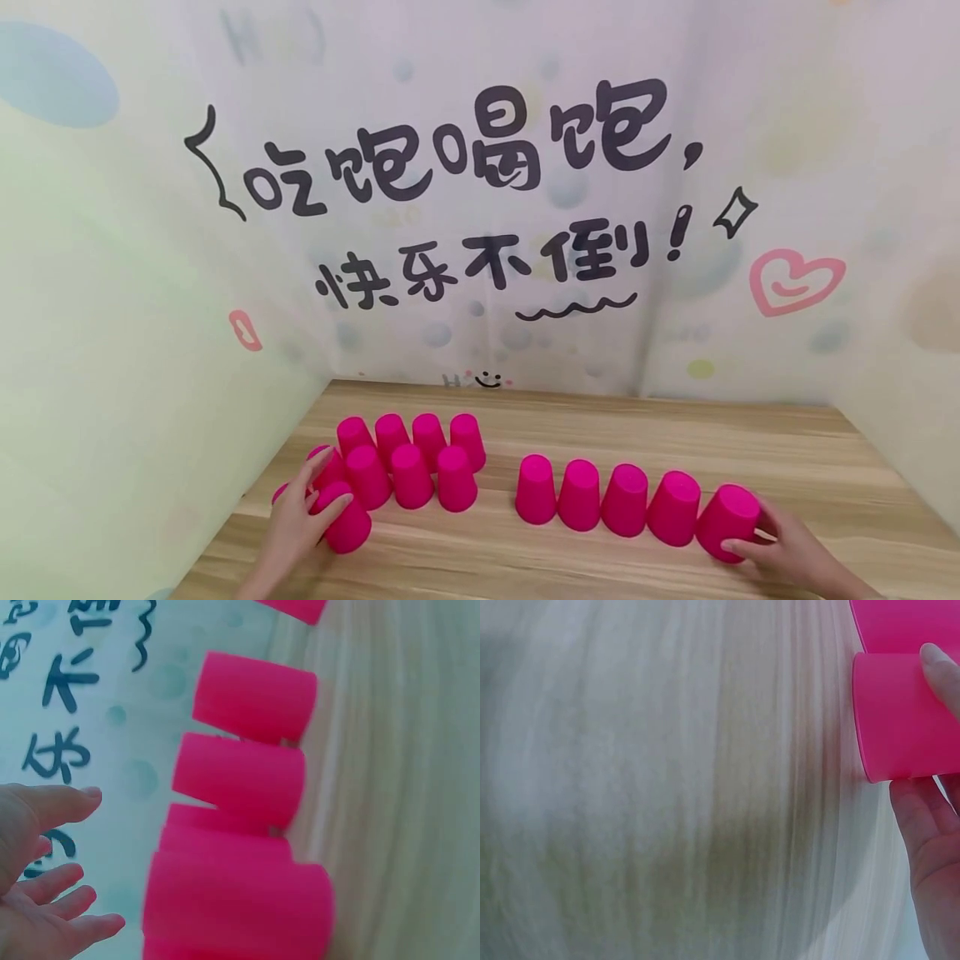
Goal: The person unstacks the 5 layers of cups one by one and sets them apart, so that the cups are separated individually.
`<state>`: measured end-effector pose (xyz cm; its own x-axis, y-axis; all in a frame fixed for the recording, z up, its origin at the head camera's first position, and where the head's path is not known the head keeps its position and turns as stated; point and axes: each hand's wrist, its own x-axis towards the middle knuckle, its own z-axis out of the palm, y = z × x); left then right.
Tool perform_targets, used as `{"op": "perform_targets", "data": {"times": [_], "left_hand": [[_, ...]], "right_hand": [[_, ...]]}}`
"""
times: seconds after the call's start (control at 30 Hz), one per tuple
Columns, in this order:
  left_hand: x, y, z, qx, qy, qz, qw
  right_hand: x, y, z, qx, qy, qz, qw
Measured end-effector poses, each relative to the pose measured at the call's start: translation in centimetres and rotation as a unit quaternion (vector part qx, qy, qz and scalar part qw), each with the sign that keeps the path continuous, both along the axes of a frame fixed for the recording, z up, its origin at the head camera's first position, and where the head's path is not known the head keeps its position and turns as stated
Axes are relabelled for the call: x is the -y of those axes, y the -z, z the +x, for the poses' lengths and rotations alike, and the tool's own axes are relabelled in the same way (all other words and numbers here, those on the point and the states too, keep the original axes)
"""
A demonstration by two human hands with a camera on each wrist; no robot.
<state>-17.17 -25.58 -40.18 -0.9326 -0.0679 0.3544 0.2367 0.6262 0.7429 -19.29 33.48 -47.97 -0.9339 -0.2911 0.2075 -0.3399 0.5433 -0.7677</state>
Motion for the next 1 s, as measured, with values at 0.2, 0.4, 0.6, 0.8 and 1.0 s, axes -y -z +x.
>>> {"op": "perform_targets", "data": {"times": [0.2, 0.4, 0.6, 0.8, 1.0], "left_hand": [[-2.1, -1.3, -0.8, -0.059, 0.042, 0.015, 0.9973], [-5.5, -1.4, -2.3, -0.071, 0.083, 0.036, 0.9933], [-10.5, -1.1, -4.2, -0.091, 0.152, 0.078, 0.9812], [-15.5, -0.7, -5.5, -0.057, 0.218, 0.099, 0.9694], [-18.6, 0.8, -6.8, 0.006, 0.264, 0.112, 0.958]], "right_hand": [[0.1, 0.0, 0.1, 0.009, 0.005, 0.001, 0.9999], [0.2, 0.0, 0.2, -0.024, 0.003, -0.004, 0.9997], [0.1, 0.0, 0.1, -0.033, 0.013, 0.0, 0.9994], [0.1, 0.0, 0.0, -0.018, 0.012, -0.005, 0.9998], [0.1, 0.0, 0.1, -0.021, 0.011, -0.001, 0.9997]]}}
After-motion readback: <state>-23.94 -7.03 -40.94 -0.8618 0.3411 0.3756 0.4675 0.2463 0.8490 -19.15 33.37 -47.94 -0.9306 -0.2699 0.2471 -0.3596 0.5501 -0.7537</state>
